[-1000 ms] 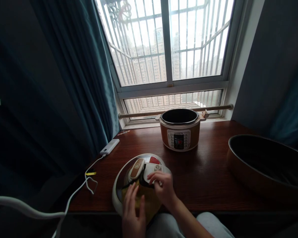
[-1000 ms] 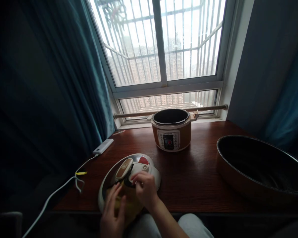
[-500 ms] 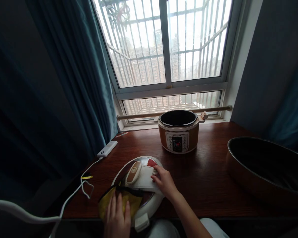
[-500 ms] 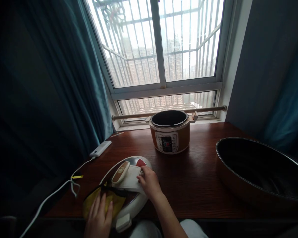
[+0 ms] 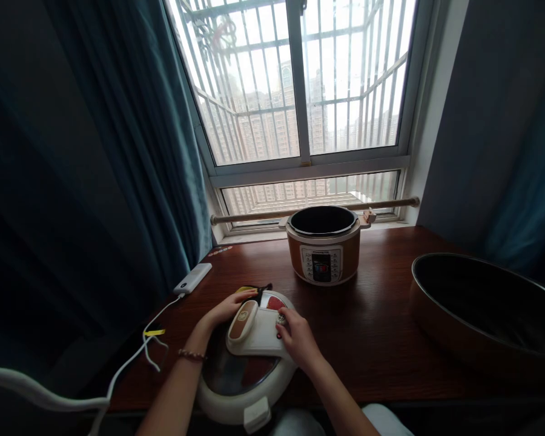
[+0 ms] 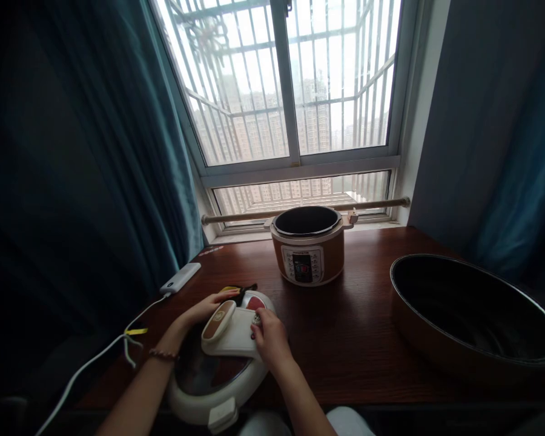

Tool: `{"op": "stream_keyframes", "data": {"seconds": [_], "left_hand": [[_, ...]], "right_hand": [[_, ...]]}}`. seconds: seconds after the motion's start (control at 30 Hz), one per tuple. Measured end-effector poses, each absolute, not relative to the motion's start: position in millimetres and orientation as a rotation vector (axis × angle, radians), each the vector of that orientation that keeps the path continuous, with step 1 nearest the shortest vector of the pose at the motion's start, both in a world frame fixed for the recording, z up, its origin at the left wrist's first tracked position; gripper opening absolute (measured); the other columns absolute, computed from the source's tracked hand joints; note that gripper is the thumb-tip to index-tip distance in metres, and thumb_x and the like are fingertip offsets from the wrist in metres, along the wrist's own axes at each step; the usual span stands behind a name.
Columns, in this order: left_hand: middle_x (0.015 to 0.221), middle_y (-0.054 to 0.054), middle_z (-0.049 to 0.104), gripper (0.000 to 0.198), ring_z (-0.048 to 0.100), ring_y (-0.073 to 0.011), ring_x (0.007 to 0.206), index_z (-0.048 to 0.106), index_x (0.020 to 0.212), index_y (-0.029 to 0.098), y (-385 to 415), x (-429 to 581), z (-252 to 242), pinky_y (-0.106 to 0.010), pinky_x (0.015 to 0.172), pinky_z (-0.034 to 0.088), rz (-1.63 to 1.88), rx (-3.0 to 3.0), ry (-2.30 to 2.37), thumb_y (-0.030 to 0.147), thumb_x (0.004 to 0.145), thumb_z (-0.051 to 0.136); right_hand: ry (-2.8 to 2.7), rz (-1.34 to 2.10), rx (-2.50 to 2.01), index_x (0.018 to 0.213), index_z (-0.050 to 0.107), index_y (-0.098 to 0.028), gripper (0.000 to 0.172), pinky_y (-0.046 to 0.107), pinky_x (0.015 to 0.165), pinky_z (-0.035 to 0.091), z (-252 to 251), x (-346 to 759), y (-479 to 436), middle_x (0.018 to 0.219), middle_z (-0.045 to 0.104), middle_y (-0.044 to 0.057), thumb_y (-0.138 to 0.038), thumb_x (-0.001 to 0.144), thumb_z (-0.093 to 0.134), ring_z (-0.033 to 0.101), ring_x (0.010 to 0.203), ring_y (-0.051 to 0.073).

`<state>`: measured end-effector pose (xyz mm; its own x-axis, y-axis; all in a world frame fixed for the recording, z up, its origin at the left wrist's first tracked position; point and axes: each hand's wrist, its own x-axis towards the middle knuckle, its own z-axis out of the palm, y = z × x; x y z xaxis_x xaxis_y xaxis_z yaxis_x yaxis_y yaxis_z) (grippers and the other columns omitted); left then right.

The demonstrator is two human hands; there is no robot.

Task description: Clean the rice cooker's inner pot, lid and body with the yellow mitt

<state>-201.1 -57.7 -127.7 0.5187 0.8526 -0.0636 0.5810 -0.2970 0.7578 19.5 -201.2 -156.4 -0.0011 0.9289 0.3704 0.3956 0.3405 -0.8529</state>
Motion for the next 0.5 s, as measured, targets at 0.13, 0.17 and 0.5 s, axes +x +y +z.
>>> {"op": "stream_keyframes", "data": {"seconds": [0.13,0.17,0.5], "left_hand": [[0.127,-0.006,0.058,0.044,0.049,-0.0255,0.12,0.068,0.106,0.02,-39,-170,-118,-0.036,0.103,0.035,0.285,1.945,0.92,0.028,0.062,0.067],[0.126,-0.006,0.058,0.045,0.05,-0.0255,0.118,0.067,0.107,0.019,-35,-165,-118,-0.036,0.101,0.037,0.262,1.926,0.888,0.03,0.064,0.067],[0.122,-0.008,0.06,0.049,0.056,-0.0242,0.11,0.062,0.114,0.016,-38,-174,-133,-0.034,0.095,0.042,0.411,1.869,0.997,0.038,0.069,0.061]], "right_hand": [[-1.573,0.644,-1.242,0.107,0.058,-0.017,0.029,0.03,0.087,0.042,-157,19,-201,0.105,0.062,0.009,-0.016,0.079,0.051,0.057,0.098,0.02],[-1.575,0.645,-1.244,0.107,0.058,-0.017,0.029,0.03,0.087,0.042,-157,19,-201,0.105,0.062,0.009,-0.016,0.079,0.05,0.057,0.098,0.02],[-1.579,0.657,-1.238,0.103,0.06,-0.018,0.029,0.027,0.084,0.043,-156,17,-199,0.1,0.063,0.006,-0.014,0.076,0.053,0.058,0.093,0.018]]}}
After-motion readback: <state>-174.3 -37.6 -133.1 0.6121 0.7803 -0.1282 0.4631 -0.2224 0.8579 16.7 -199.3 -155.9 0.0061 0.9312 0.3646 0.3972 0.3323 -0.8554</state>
